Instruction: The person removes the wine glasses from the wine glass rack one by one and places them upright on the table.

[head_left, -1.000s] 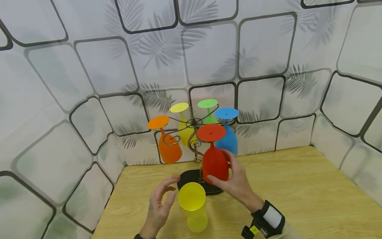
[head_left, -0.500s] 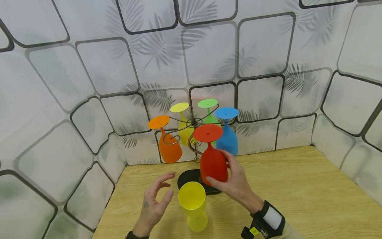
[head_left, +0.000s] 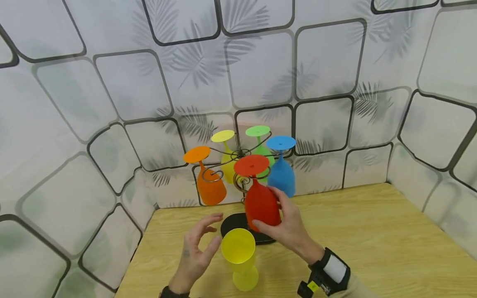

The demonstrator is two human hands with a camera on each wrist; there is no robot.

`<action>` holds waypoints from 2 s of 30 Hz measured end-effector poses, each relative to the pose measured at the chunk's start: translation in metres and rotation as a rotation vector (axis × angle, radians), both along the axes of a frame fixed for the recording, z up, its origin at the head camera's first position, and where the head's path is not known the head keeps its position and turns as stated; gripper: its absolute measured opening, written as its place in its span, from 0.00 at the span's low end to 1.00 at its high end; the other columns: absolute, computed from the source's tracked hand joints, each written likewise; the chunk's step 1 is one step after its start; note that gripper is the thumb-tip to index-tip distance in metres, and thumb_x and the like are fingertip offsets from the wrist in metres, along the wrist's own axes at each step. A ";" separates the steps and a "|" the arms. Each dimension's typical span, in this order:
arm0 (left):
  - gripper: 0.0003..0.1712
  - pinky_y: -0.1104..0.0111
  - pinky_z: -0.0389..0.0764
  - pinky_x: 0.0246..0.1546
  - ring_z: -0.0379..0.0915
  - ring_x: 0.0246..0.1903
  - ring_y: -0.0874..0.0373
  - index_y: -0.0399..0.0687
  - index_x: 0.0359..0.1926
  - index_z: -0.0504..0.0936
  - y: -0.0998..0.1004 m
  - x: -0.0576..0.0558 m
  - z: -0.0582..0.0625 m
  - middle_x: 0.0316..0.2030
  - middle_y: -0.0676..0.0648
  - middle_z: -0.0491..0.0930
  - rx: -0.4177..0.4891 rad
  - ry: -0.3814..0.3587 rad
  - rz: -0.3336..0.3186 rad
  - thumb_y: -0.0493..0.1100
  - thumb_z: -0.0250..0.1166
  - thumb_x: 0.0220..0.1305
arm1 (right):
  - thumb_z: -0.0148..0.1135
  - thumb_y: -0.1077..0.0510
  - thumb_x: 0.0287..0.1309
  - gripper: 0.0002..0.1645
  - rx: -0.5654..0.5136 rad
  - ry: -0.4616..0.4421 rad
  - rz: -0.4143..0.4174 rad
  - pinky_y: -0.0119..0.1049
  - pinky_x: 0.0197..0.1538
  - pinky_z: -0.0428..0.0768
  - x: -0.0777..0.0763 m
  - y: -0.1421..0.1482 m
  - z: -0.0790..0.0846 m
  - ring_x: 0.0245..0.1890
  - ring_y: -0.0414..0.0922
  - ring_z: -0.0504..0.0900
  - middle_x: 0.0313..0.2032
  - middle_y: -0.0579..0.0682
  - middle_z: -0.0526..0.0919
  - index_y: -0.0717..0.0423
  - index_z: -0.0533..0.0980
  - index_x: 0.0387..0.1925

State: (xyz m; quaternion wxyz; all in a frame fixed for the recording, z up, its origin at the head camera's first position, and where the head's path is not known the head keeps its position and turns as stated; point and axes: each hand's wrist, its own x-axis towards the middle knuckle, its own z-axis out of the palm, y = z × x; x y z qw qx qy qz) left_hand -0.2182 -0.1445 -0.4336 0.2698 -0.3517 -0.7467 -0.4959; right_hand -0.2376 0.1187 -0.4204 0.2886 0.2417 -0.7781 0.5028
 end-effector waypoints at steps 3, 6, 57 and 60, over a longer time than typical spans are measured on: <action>0.24 0.61 0.85 0.46 0.79 0.56 0.56 0.38 0.59 0.79 -0.001 0.000 -0.002 0.57 0.39 0.82 0.000 -0.007 0.000 0.26 0.63 0.60 | 0.80 0.56 0.48 0.50 -0.008 -0.018 -0.012 0.38 0.45 0.87 -0.001 -0.002 0.002 0.52 0.50 0.82 0.59 0.55 0.80 0.60 0.65 0.69; 0.24 0.61 0.85 0.46 0.80 0.56 0.56 0.40 0.59 0.79 -0.003 0.000 -0.004 0.57 0.40 0.82 0.001 -0.011 0.005 0.27 0.63 0.60 | 0.80 0.56 0.48 0.50 -0.024 -0.044 -0.033 0.38 0.45 0.86 -0.002 -0.002 0.003 0.53 0.51 0.81 0.60 0.55 0.79 0.60 0.64 0.70; 0.28 0.53 0.82 0.58 0.76 0.62 0.46 0.47 0.62 0.77 0.018 0.003 0.056 0.64 0.42 0.76 -0.460 0.393 0.074 0.46 0.69 0.60 | 0.78 0.57 0.50 0.46 -0.036 -0.112 -0.182 0.32 0.41 0.85 0.015 0.030 0.004 0.47 0.51 0.83 0.55 0.56 0.82 0.61 0.67 0.69; 0.34 0.53 0.81 0.59 0.75 0.63 0.47 0.48 0.62 0.78 0.024 0.004 0.062 0.66 0.43 0.75 -0.574 0.478 0.100 0.47 0.73 0.53 | 0.79 0.58 0.49 0.46 -0.034 -0.111 -0.173 0.32 0.40 0.85 0.017 0.031 0.004 0.46 0.50 0.83 0.54 0.55 0.82 0.61 0.68 0.68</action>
